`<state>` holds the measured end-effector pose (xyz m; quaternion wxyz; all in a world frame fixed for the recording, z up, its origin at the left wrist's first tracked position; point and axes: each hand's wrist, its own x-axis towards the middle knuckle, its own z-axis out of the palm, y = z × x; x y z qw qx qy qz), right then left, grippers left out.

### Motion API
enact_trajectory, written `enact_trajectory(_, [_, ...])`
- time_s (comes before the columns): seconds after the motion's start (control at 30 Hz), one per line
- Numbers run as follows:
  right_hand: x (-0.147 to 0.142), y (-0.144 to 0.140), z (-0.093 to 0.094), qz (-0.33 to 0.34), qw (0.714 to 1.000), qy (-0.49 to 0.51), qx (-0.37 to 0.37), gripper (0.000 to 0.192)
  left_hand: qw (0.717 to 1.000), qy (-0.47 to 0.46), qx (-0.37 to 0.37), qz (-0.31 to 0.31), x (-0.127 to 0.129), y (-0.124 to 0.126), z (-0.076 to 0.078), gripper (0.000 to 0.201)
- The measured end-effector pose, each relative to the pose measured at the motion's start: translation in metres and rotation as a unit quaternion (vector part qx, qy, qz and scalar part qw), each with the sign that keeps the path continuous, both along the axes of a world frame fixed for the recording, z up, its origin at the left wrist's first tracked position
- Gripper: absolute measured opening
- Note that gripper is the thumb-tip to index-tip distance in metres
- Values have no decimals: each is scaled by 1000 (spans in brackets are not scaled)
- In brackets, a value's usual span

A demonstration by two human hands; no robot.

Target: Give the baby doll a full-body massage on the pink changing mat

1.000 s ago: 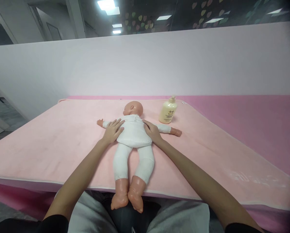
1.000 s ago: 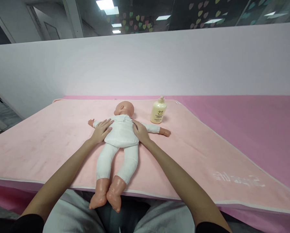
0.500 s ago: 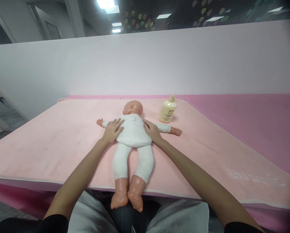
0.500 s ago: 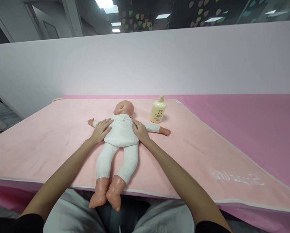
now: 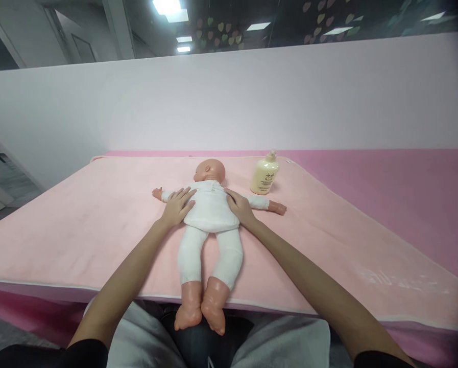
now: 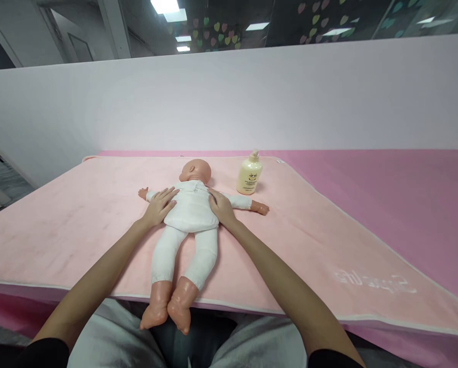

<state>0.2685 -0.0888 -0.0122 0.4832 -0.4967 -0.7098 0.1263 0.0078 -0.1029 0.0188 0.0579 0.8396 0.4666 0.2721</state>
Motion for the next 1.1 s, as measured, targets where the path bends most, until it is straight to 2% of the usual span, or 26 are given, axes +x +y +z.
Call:
enact_trajectory(0.13, [2, -18, 9, 11, 996, 6, 89, 35, 1000, 1, 2, -1, -4, 2, 1, 50])
enact_trajectory(0.23, [-1, -38, 22, 116, 978, -83, 154, 31, 1000, -2, 11, -11, -9, 5, 2, 49])
enact_trajectory(0.33, [-8, -55, 36, 219, 945, -187, 157, 31, 1000, -5, 19, -14, -13, 6, 1, 50])
enact_trajectory(0.43, [-12, -66, 46, 226, 949, -183, 122, 30, 1000, -4, 23, -11, -13, 6, 0, 49])
enact_trajectory(0.6, [-7, -72, 50, 264, 958, -115, -6, 43, 1000, 3, 19, 1, -9, 4, 0, 48])
enact_trajectory(0.77, [-8, -66, 41, 250, 967, -1, -53, 13, 1000, -3, 26, 13, -5, 4, -4, 46])
enact_trajectory(0.9, [-11, -63, 35, 247, 964, 66, -74, 9, 993, -53, 101, 17, 0, 2, -5, 39])
enact_trajectory(1.0, [-10, -63, 36, 246, 962, 78, -91, 7, 982, -100, 160, -15, 7, -6, -2, 30])
enact_trajectory(1.1, [-10, -63, 39, 244, 960, 74, -118, 8, 975, -125, 162, -85, 16, -17, 3, 25])
